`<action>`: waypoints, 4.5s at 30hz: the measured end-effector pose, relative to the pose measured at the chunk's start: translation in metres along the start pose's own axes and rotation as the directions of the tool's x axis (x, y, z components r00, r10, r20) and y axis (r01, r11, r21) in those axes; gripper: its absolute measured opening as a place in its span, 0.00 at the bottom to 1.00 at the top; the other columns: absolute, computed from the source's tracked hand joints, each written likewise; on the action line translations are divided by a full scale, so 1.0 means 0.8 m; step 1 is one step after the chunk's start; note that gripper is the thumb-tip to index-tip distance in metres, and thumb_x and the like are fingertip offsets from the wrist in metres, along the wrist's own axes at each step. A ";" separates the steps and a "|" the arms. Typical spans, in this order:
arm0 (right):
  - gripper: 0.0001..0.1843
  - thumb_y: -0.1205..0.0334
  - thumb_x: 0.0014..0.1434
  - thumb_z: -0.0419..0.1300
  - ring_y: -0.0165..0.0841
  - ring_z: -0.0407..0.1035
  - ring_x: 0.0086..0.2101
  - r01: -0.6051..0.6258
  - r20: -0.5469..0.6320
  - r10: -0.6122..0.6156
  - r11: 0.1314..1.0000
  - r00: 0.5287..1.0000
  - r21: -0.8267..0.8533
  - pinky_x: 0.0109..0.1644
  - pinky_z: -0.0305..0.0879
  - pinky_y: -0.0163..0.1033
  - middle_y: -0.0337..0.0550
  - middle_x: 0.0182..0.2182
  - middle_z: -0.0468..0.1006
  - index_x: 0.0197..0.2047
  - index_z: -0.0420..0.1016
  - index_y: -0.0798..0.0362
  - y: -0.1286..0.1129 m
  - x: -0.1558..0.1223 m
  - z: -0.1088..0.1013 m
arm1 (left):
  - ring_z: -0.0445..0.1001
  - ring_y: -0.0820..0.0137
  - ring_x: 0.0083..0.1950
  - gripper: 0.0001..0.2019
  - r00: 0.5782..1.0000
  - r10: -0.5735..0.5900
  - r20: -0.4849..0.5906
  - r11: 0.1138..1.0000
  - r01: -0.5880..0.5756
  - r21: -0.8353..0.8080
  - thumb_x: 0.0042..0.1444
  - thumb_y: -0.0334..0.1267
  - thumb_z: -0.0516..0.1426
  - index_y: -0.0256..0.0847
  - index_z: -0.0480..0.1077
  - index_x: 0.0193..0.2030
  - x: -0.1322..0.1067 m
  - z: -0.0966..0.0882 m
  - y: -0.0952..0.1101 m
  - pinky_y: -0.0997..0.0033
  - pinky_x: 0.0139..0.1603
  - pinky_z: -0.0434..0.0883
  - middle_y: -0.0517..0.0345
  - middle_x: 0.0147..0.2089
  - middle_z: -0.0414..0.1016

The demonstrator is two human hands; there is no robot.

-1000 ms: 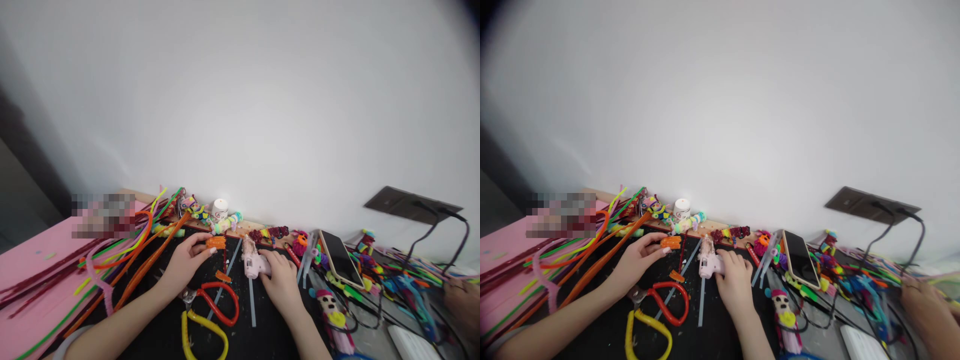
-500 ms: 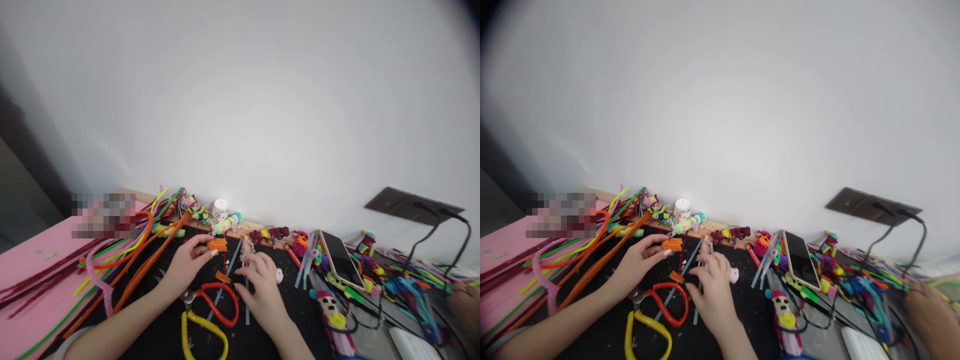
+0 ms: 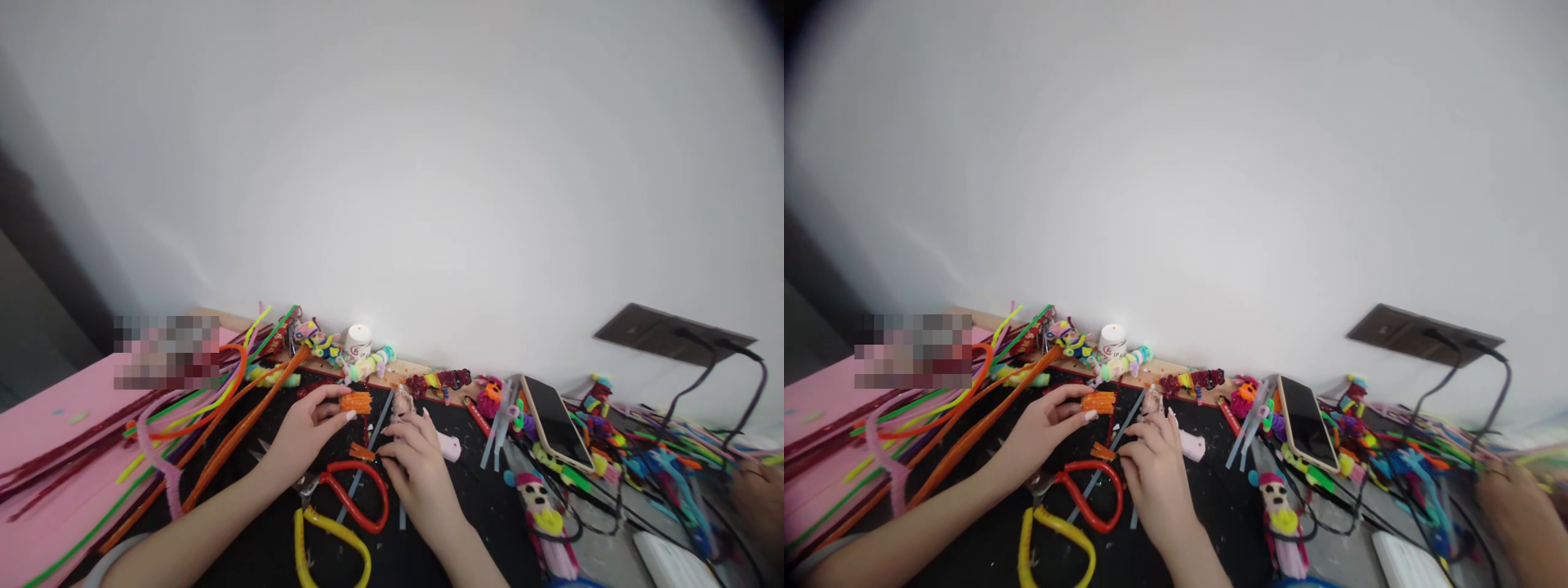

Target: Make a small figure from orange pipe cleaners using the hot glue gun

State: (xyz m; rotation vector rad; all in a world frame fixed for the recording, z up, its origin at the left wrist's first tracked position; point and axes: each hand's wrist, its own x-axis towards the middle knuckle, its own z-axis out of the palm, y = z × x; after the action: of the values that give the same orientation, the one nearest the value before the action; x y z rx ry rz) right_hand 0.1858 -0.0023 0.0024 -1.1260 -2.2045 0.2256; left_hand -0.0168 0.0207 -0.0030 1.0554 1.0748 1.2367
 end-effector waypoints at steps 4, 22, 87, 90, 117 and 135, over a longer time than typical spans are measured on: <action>0.14 0.76 0.53 0.61 0.45 0.64 0.51 0.042 0.013 -0.042 0.998 0.999 -0.039 0.63 0.48 0.62 0.41 0.42 0.77 0.39 0.76 0.47 0.002 0.000 0.000 | 0.80 0.61 0.39 0.20 1.000 -0.003 0.005 1.000 0.003 -0.005 0.47 0.39 0.64 0.37 0.67 0.47 0.000 0.000 0.000 0.61 0.42 0.76 0.52 0.35 0.81; 0.12 0.75 0.58 0.54 0.39 0.66 0.44 0.063 -0.058 -0.055 0.987 0.997 0.147 0.52 0.64 0.49 0.43 0.37 0.76 0.41 0.71 0.49 -0.003 0.004 0.001 | 0.79 0.61 0.40 0.20 1.000 0.014 -0.006 0.998 -0.014 0.056 0.47 0.39 0.64 0.36 0.68 0.46 -0.001 0.001 0.002 0.60 0.44 0.74 0.50 0.38 0.80; 0.04 0.66 0.57 0.58 0.35 0.78 0.32 -0.174 -0.238 0.254 0.934 0.937 0.312 0.36 0.75 0.38 0.40 0.30 0.82 0.35 0.74 0.49 -0.003 -0.005 -0.008 | 0.75 0.65 0.46 0.07 0.973 0.171 0.155 0.962 -0.199 0.186 0.54 0.33 0.56 0.40 0.62 0.28 -0.013 0.007 0.000 0.63 0.50 0.71 0.52 0.50 0.72; 0.05 0.65 0.57 0.59 0.36 0.79 0.31 -0.219 -0.232 0.325 0.895 0.917 0.388 0.34 0.76 0.37 0.40 0.30 0.82 0.38 0.72 0.50 -0.001 -0.006 -0.006 | 0.73 0.61 0.51 0.09 0.964 0.223 0.146 0.914 -0.259 0.313 0.55 0.31 0.55 0.40 0.69 0.24 -0.012 0.004 0.005 0.60 0.55 0.68 0.50 0.52 0.73; 0.06 0.68 0.59 0.58 0.31 0.73 0.28 -0.054 -0.164 0.109 0.950 0.980 0.308 0.31 0.71 0.35 0.41 0.30 0.79 0.37 0.75 0.51 -0.029 -0.009 -0.002 | 0.78 0.72 0.34 0.16 0.984 -0.017 0.179 0.999 0.010 0.041 0.42 0.32 0.66 0.39 0.77 0.41 -0.022 0.018 0.010 0.63 0.45 0.77 0.48 0.63 0.61; 0.12 0.73 0.62 0.49 0.34 0.70 0.32 -0.200 0.101 0.178 0.938 0.979 0.284 0.35 0.64 0.35 0.43 0.30 0.74 0.36 0.73 0.53 -0.039 -0.007 -0.005 | 0.80 0.65 0.37 0.12 0.978 0.067 0.197 0.993 -0.084 0.078 0.45 0.30 0.65 0.38 0.78 0.40 -0.022 0.019 0.012 0.59 0.49 0.75 0.50 0.41 0.78</action>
State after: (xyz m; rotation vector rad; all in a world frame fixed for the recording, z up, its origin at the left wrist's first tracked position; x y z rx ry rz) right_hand 0.1696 -0.0262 0.0160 -1.1749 -2.0394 0.6644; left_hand -0.0043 0.0035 0.0100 1.2664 0.9510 1.1291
